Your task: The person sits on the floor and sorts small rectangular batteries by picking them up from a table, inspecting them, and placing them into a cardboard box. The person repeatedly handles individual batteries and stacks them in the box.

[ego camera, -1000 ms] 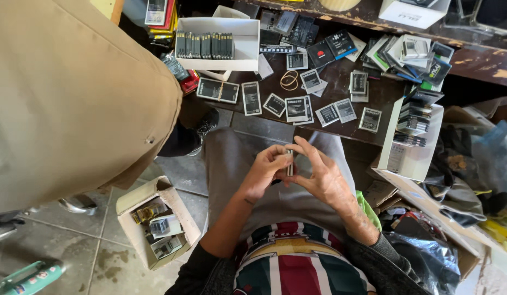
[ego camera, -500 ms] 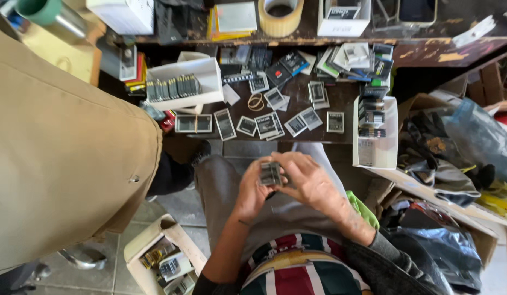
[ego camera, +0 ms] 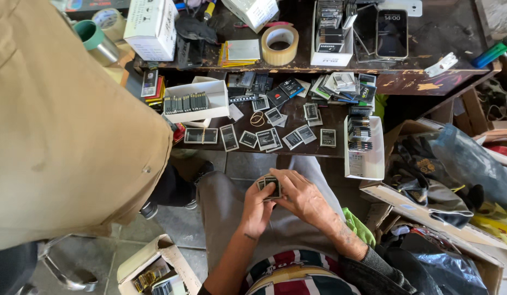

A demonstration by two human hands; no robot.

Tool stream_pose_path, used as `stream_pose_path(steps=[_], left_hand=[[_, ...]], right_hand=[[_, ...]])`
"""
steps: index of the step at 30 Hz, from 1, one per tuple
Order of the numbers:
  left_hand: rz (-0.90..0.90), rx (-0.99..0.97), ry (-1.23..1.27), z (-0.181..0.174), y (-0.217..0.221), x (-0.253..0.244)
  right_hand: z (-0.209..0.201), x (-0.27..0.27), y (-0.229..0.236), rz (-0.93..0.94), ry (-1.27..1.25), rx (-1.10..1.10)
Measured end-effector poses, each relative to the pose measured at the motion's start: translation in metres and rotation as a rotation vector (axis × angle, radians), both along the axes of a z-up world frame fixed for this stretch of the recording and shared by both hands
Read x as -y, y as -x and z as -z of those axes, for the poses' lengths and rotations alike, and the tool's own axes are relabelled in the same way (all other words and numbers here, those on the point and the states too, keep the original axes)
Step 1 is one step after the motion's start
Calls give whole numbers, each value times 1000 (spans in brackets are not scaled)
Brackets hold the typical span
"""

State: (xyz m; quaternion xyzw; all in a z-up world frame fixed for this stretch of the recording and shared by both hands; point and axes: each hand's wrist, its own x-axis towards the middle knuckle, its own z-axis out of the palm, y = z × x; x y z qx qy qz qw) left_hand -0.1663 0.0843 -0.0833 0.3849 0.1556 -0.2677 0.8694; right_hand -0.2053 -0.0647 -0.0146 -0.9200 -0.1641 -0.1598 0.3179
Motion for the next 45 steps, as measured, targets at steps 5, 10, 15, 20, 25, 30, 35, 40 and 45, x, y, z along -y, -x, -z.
stream_pose_path(steps=[5, 10, 15, 20, 25, 30, 35, 40, 45], left_hand=[[73, 96, -10, 16, 1, 0], [187, 155, -81, 0, 9, 2], [291, 98, 112, -18, 5, -9], [318, 176, 61, -32, -4, -8], [256, 164, 35, 33, -15, -15], [262, 88, 120, 13, -14, -9], [239, 51, 75, 64, -17, -8], [248, 100, 84, 24, -24, -14], [202, 31, 157, 35, -26, -14]], right_hand=[[-8, -2, 6, -13, 52, 28], [-4, -8, 11, -5, 162, 55], [-33, 14, 24, 51, -351, -306], [-21, 16, 17, 31, -367, -318], [-28, 3, -1, 1, -309, -246], [-13, -7, -16, -34, -47, -18], [8, -8, -19, -45, -5, -67], [10, 5, -11, 41, -233, -341], [-11, 9, -11, 108, -378, -387]])
